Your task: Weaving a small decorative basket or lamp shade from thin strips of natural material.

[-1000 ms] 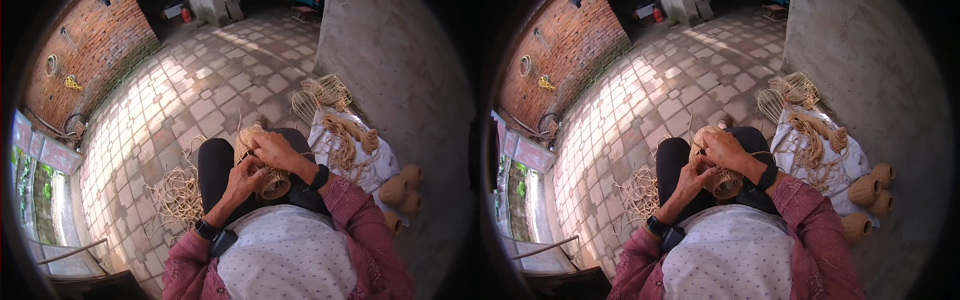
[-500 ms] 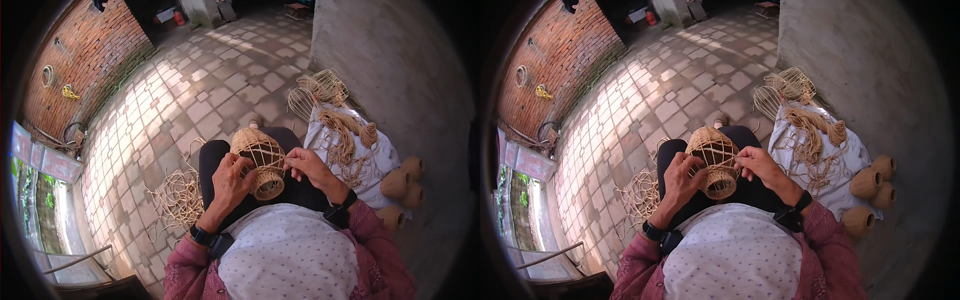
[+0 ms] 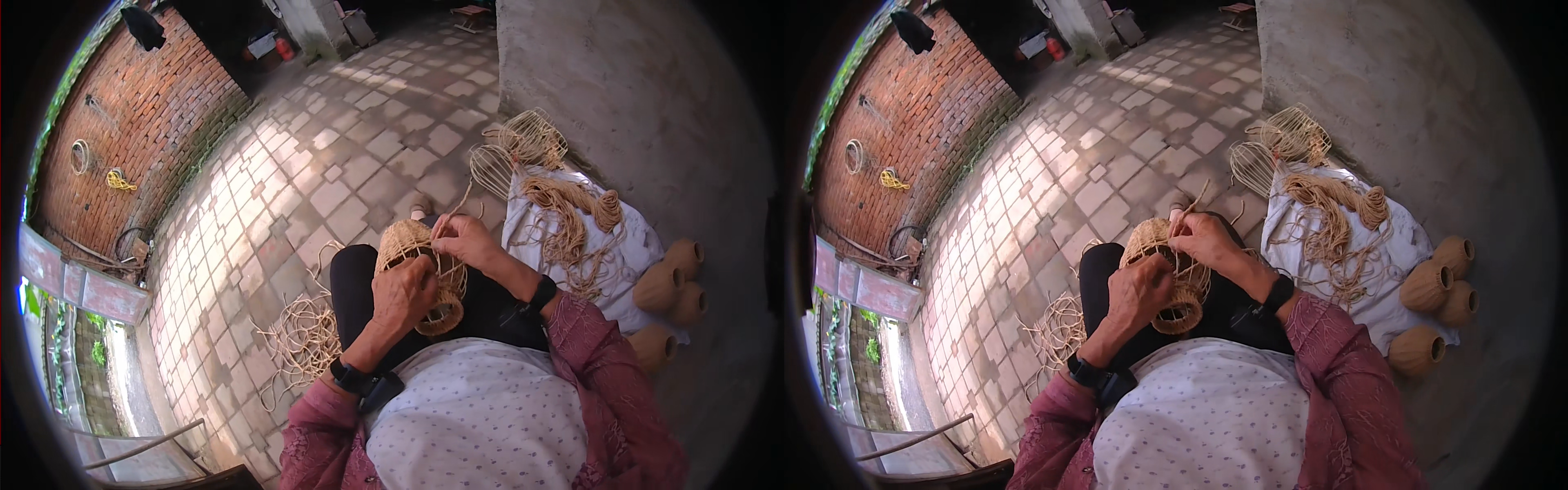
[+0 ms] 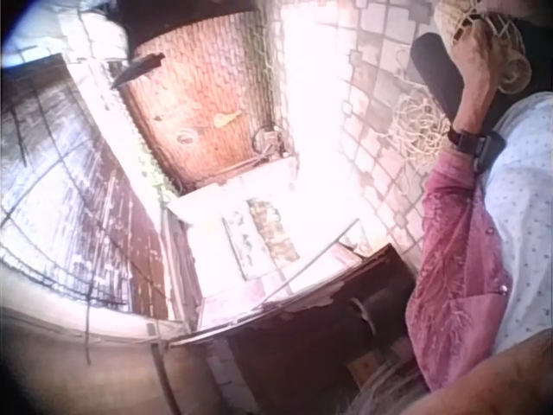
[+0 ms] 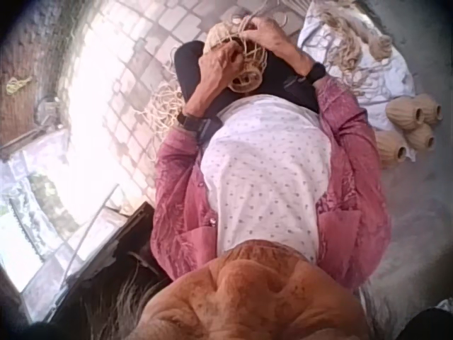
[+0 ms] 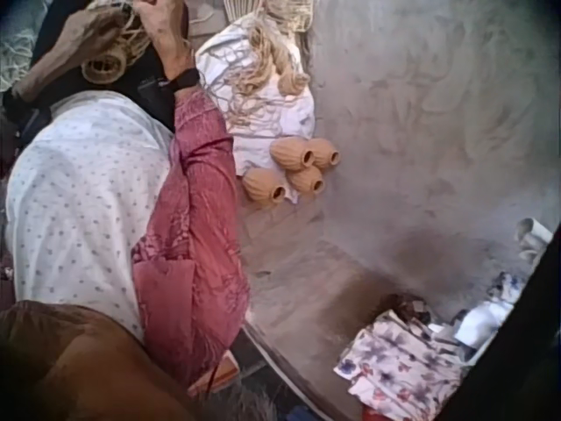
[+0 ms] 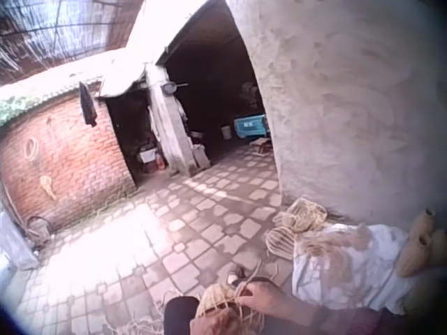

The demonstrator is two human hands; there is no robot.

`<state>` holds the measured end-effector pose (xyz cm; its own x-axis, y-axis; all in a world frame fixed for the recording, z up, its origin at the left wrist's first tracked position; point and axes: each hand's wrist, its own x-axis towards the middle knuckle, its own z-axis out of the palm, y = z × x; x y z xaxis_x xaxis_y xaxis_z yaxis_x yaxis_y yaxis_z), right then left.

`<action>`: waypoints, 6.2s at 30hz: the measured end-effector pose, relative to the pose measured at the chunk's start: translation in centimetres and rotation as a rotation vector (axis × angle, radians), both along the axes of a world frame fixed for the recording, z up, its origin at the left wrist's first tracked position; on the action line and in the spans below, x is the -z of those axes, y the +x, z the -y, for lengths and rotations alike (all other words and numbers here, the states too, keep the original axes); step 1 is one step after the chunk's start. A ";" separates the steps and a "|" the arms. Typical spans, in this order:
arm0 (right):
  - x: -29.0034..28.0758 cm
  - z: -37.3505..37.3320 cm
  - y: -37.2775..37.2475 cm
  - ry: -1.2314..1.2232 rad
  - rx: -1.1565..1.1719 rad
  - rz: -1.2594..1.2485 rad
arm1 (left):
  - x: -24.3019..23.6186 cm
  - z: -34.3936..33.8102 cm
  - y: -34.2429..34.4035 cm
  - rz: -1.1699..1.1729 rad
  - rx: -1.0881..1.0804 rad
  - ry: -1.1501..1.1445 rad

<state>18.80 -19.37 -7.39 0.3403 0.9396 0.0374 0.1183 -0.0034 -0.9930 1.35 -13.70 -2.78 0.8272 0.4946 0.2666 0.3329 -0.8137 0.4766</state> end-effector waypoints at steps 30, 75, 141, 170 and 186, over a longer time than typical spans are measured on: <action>0.5 9.5 -1.7 -0.382 -0.101 -0.525 | 0.1 -4.3 -2.0 -0.359 0.021 -0.912; -2.6 -0.4 -6.4 -0.042 0.041 0.773 | 4.2 -1.0 -5.1 0.191 -0.184 -1.324; 2.3 6.8 -0.2 -0.080 0.147 -0.615 | -1.4 -2.3 -2.2 0.081 0.148 -0.145; -0.5 -1.0 -3.1 -0.009 0.214 0.570 | 0.9 0.0 -0.3 0.000 -0.211 -0.146; -1.3 4.3 -2.1 0.064 0.252 0.984 | -0.7 0.4 -1.9 -0.118 0.082 -0.054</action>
